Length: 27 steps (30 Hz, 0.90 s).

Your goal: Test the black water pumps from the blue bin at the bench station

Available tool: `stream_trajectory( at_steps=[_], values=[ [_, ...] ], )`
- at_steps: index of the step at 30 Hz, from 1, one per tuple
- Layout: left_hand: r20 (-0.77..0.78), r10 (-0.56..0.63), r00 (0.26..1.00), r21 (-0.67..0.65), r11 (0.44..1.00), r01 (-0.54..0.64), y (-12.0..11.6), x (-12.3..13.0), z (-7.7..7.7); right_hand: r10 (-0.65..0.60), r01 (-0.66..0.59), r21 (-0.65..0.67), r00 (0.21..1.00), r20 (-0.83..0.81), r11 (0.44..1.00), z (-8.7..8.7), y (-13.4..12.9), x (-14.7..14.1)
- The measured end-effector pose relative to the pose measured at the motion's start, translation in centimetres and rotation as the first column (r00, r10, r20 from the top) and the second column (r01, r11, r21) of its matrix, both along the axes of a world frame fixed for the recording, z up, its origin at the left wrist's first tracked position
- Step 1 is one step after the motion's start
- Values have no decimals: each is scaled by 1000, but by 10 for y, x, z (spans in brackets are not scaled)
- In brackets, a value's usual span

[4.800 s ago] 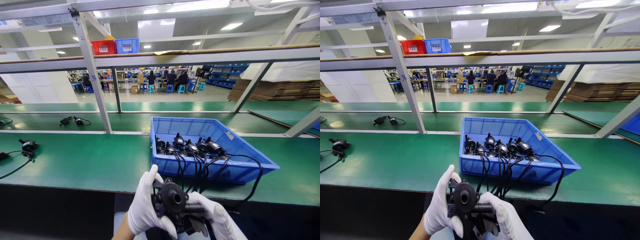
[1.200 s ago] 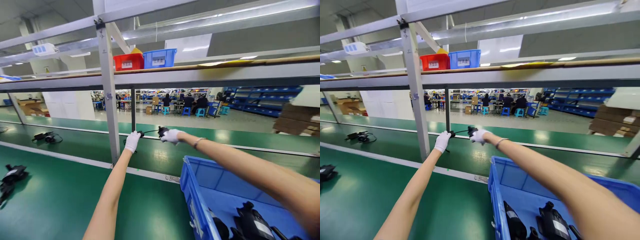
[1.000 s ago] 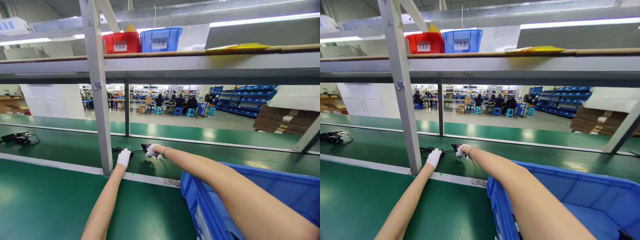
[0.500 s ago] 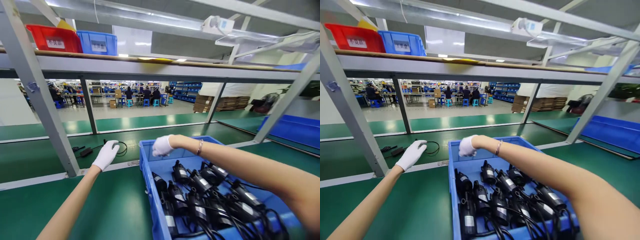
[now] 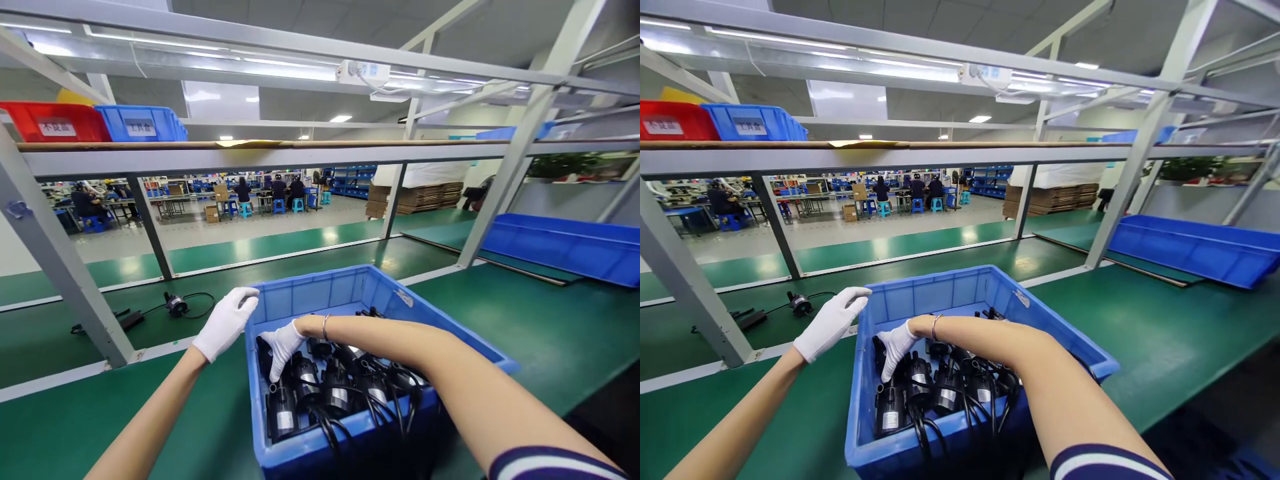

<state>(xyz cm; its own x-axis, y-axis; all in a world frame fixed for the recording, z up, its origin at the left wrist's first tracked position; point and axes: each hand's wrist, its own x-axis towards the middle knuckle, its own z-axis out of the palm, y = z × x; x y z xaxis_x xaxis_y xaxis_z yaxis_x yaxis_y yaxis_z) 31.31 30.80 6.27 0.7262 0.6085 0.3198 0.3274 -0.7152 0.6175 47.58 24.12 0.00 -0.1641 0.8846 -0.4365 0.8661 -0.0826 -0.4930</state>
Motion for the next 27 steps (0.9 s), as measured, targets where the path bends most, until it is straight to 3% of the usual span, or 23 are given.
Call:
stream_trajectory(
  at_steps=[2, 5, 8, 10, 12, 15, 18, 20, 24, 27],
  values=[
    [-7, 4, 1000, -25, 1000, -4, -5, -4, -2, 15, -15, 9, 999, 31, 1000, 3, -3, 3],
    [-9, 13, 1000, -49, 999, -13, -10, -8, -3, 29, -35, 47, 993, 111, 998, 24, -5, 22],
    [-2, 13, 1000, -71, 997, -13, -16, -10, -2, -46, 21, 100, 965, 259, 995, 54, -18, 63],
    [0, -4, 1000, -91, 996, 4, -20, -8, 0, -114, 85, 93, 920, 374, 992, 65, -36, 92],
    [-1, -33, 999, -114, 993, 33, -24, -2, 0, -136, 138, 30, 879, 457, 990, 61, -59, 110],
    [-9, -91, 996, -158, 983, 88, -33, 12, 1, -133, 167, -23, 853, 504, 986, 36, -91, 114],
    [-19, -151, 988, -218, 965, 143, -41, 32, -1, -190, 169, 88, 838, 512, 982, 16, -113, 105],
    [-22, -166, 986, -273, 950, 154, -45, 47, -4, -258, 169, 216, 827, 500, 962, 18, -124, 103],
    [5, -153, 988, -443, 886, 139, -57, 84, -7, -413, 174, 498, 806, 424, 850, 56, -144, 107],
    [76, -243, 967, -599, 764, 239, -80, 112, 4, -510, 183, 674, 797, 325, 716, 105, -160, 103]
  ],
)
